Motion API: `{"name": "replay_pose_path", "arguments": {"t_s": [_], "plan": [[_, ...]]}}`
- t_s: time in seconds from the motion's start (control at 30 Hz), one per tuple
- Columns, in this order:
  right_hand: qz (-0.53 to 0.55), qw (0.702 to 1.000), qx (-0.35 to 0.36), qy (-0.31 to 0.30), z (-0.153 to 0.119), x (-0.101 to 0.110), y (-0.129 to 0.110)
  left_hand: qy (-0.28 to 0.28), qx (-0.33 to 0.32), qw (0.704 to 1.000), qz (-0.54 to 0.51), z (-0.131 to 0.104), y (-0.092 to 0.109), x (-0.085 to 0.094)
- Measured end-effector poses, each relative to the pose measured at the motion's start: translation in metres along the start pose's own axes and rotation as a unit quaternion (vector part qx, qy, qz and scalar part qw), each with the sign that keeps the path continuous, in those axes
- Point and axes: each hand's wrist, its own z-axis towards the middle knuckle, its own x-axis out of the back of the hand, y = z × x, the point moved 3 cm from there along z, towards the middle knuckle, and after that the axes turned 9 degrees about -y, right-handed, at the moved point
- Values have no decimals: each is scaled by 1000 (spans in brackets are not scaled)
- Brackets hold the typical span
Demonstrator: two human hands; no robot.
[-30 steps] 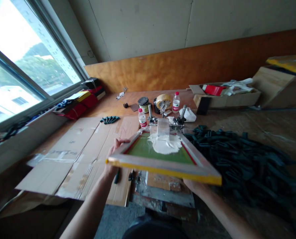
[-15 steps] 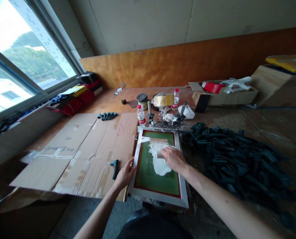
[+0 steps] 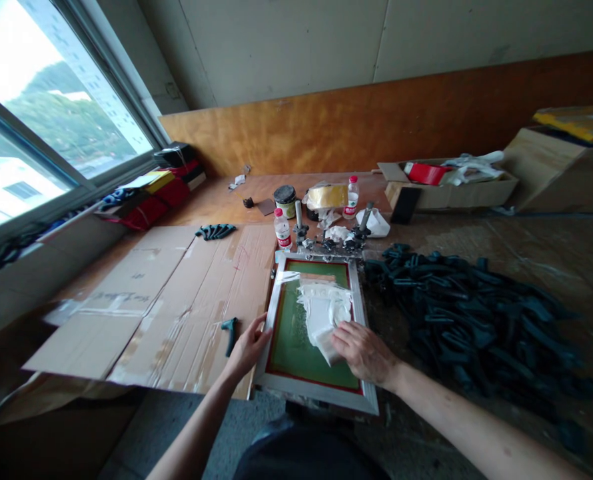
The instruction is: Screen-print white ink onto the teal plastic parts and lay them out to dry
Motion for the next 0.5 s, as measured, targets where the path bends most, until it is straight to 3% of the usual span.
{"name": "replay_pose_path", "arguments": {"t_s": [0.07,0.17,0.3,0.4,0.43,0.5], "plan": [[35,998,-25,-38,9,6,8,5,-3,1000,-7,0,-1,1],[40,990,-123,-55,44,26,36,0,-14,999,-37,-4,8,7],[-17,964,-264,-33,73,62,85,-33,-20,983,-179,-16,45,28],[-14,933,-349,85,51,85,119,-3,-41,961,-275,-18,86,49],[-11,918,-379,117,38,86,127,20,-68,952,-297,-16,102,57],[-4,902,-415,122,12,73,132,60,-141,931,-330,-6,136,71]]}}
